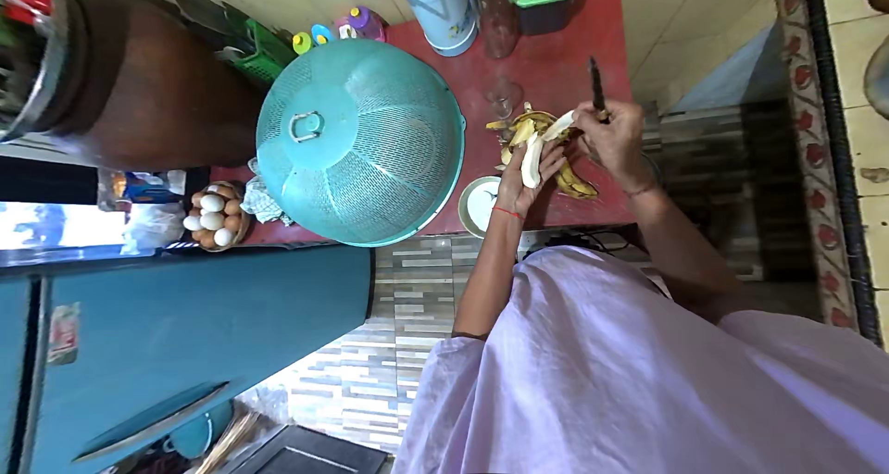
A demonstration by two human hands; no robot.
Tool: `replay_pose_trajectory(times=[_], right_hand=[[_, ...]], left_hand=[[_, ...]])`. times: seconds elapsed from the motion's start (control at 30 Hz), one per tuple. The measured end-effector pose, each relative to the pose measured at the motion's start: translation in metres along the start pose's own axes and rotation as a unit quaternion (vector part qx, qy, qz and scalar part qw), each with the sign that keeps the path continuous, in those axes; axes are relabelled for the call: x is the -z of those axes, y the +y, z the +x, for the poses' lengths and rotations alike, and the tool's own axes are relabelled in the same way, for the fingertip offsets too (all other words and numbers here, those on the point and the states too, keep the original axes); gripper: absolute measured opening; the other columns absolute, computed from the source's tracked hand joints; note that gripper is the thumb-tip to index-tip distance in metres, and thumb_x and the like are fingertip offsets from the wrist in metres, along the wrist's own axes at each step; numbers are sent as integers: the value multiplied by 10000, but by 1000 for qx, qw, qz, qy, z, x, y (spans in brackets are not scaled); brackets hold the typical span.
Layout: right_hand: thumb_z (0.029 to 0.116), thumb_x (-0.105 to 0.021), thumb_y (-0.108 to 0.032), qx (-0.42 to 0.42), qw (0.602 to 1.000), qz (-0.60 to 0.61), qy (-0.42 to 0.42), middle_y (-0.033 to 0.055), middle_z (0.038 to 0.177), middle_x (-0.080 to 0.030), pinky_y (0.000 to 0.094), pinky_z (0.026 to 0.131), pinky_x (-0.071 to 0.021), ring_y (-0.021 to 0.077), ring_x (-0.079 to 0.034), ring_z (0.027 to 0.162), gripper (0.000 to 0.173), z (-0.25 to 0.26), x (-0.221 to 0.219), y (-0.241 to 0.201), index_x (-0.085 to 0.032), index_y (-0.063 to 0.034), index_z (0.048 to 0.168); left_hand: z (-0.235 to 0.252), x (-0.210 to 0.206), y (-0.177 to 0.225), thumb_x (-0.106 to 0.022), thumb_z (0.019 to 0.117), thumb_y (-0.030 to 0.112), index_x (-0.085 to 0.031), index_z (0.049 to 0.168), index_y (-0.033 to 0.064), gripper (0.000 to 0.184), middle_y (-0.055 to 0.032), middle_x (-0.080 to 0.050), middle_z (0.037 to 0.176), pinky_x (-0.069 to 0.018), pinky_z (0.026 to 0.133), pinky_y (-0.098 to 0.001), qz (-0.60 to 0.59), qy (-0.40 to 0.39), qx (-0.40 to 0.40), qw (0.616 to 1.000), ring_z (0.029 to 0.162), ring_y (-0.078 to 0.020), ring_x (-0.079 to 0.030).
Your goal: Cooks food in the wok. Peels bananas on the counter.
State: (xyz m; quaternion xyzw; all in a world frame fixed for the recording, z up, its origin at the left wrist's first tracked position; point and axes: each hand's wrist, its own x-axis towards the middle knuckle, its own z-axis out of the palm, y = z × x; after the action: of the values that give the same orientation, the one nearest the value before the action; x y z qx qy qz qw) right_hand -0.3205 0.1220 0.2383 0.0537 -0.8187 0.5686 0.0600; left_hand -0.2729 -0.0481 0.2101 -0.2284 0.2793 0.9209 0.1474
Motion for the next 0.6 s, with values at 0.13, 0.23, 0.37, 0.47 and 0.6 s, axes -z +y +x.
replay_pose_trajectory(times=[0.13,0.23,0.37,0.47,0.6], right_hand=[[972,-669,-190,-43,997,61,6,13,805,-688,246,588,-508,41,-575,612,183,29,5,-6,-745,-33,1026],[981,-661,-179,-93,990,99,-37,-11,795,-670,202,535,-466,16,-533,565,172,43,-3,1,-723,-26,1028],[948,-724,-285,-120,986,-26,-116,70,834,-708,378,660,-547,146,-621,669,246,46,-29,45,-755,-55,1030],[984,-673,-260,-101,974,-145,-138,169,987,-735,585,848,-561,334,-714,906,235,37,-35,49,-736,-68,1106],[1004,-637,-261,-18,981,-68,-182,127,1136,-703,452,937,-525,239,-666,1042,255,20,-28,19,-759,-74,1127]], left_hand=[[-2,12,-2,-268,1119,303,-481,1369,20,434,-175,-651,1282,-564,957,-425,-2,29,11,1000,1131,-286,-676],[-5,15,-1,-287,1118,304,-479,1369,30,418,-172,-650,1289,-563,968,-424,-17,32,8,999,1153,-283,-672],[-5,13,-1,-312,1116,296,-496,1362,11,419,-169,-651,1287,-557,979,-407,3,20,-17,1000,1155,-264,-669],[-6,6,0,-317,1116,286,-508,1349,2,414,-163,-669,1230,-567,952,-388,43,29,-32,998,1088,-243,-688],[-7,1,1,-329,1121,281,-532,1281,0,381,-136,-713,1061,-599,870,-369,134,60,-32,989,947,-223,-722]])
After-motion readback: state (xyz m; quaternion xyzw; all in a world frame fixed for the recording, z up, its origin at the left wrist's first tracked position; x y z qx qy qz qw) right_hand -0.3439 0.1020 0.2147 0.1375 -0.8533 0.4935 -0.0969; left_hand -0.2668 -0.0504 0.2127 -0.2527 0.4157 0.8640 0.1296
